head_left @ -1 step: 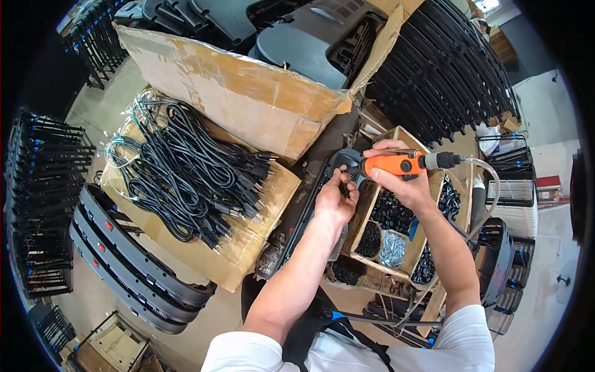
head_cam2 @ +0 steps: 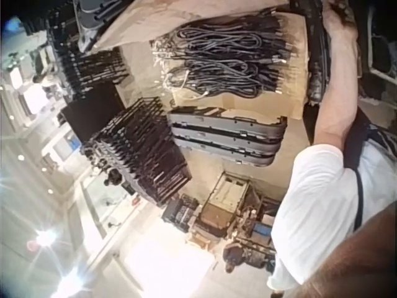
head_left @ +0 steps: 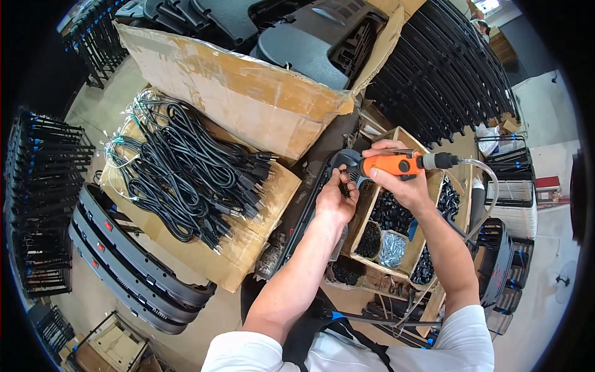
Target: Assembling plastic outdoor equipment components with metal handles and wiring in a factory setting.
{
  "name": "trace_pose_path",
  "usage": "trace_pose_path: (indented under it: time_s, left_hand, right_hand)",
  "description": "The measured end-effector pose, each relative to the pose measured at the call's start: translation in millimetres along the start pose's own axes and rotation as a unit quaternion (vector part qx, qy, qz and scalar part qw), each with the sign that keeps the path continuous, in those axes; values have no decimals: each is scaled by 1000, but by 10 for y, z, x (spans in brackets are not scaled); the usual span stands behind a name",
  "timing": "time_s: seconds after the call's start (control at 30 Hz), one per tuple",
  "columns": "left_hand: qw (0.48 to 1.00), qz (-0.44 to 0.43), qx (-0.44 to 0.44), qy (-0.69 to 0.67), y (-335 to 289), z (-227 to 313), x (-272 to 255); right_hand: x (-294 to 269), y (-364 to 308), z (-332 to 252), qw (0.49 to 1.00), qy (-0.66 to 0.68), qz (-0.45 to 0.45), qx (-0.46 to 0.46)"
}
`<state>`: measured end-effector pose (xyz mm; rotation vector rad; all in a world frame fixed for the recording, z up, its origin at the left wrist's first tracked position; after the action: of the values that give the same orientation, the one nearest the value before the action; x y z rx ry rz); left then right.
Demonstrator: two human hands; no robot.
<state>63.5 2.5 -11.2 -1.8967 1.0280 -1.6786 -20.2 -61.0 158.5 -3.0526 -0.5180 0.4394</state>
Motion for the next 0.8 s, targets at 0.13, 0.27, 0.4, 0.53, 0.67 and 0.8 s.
trace_pose_path:
  time_s: [0.13,0.27,0.4,0.53,0.67,0.8]
  left_hand:
    - [999,-16,10,-38,156,92,-29]
    - [999,18,14,27,152,143,-94]
    - [996,22,27,78,-263,-85,-142]
    - [993,35,-26,107,-687,-376,-545]
    - [964,51,-57,255,-1054,-534,-921]
    - [959,43,-56,274,-1201,-564,-1247]
  right_hand:
    - [229,124,163,999,10,9,-30]
    - [395,251,294,1000,2,12,-9]
    - [360,300,338,1000,-19,14,-15]
    - [428,280,305,999,7,7,-33]
    - [430,290,341,999,15,21,-20]
    - [516,235,356,999,17,21,-25]
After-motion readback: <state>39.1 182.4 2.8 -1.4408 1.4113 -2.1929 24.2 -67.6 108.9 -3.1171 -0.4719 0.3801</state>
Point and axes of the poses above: each hand's wrist, its own y-axis towards the middle knuckle, its own x-axis out of the palm, z = x × y, the point moved 6 cm from there along y, towards the middle knuckle, and after that the axes turned 7 degrees about z, right-handed, at the moved point
